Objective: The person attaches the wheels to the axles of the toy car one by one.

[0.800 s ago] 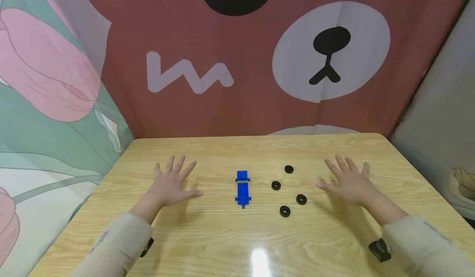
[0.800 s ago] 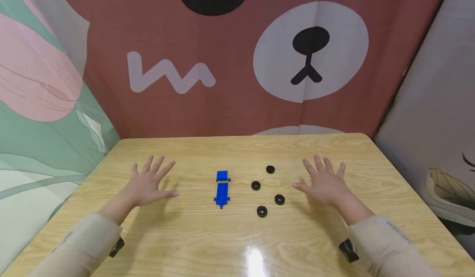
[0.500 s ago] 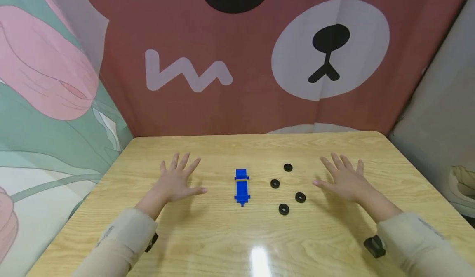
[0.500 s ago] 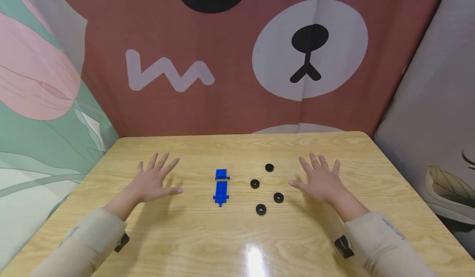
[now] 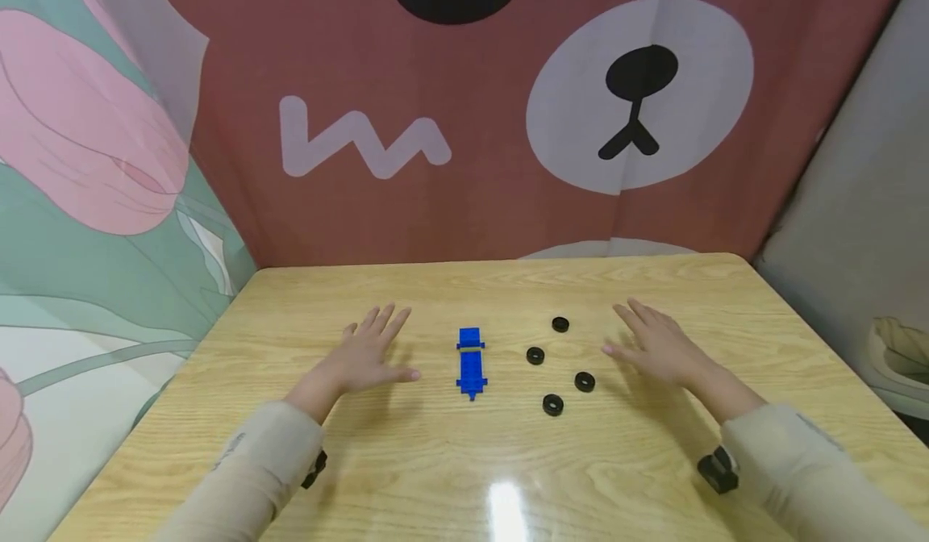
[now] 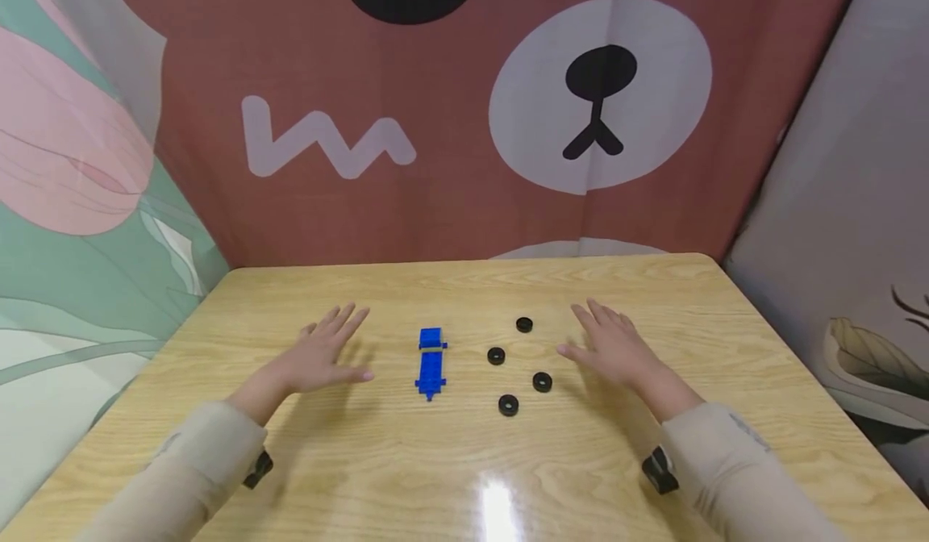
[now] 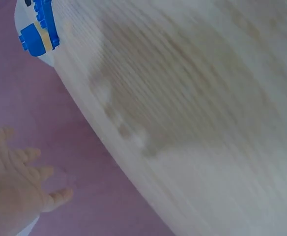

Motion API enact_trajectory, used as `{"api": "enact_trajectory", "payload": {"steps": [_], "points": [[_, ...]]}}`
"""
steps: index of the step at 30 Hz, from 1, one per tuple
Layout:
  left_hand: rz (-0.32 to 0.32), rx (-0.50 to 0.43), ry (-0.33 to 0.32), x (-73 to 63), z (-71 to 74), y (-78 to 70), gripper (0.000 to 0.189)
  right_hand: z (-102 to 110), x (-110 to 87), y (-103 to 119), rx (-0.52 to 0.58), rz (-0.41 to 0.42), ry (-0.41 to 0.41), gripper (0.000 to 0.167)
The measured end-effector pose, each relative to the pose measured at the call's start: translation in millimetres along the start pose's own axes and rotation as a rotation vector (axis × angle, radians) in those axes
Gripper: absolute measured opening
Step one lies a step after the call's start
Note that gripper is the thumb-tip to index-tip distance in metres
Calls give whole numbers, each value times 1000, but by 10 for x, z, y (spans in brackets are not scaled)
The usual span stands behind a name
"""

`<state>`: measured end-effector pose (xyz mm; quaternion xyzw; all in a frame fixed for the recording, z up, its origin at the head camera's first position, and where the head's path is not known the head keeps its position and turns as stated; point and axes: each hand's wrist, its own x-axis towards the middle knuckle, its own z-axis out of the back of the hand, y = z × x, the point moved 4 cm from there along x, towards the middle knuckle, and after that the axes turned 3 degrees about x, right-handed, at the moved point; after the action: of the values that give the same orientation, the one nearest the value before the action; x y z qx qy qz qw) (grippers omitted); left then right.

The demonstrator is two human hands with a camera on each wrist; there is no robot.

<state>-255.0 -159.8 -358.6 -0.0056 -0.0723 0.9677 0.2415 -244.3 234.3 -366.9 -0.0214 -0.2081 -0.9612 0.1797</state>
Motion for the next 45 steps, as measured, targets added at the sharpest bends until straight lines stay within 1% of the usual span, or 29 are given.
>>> {"api": "enact_trajectory", "payload": {"steps": [2, 5, 11, 15, 20, 24, 29, 33, 38, 45], "points": [[-12, -53, 13, 13, -14, -10, 95, -7, 32, -12, 40, 4, 3, 75], [-7, -121, 33, 30, -29, -18, 95, -26, 87, -16, 127, 3, 19, 75], [-6, -209, 68, 121, -66, -89, 95, -135, 181, -48, 262, -26, 56, 76], [-22, -245, 78, 185, -139, -143, 98, -217, 222, -70, 303, -39, 68, 73], [-55, -282, 85, 246, -233, -190, 100, -274, 250, -76, 305, -54, 80, 75], [-69, -285, 104, 282, -284, -236, 101, -292, 277, -84, 299, -71, 87, 74], [-73, -271, 126, 293, -297, -288, 103, -314, 330, -64, 310, -84, 107, 71], [-87, -258, 131, 303, -320, -302, 104, -338, 366, -47, 328, -80, 115, 71], [-111, -239, 140, 328, -395, -307, 105, -374, 397, -64, 355, -75, 112, 72], [-123, -239, 161, 358, -455, -351, 105, -411, 439, -83, 384, -80, 115, 71]]}}
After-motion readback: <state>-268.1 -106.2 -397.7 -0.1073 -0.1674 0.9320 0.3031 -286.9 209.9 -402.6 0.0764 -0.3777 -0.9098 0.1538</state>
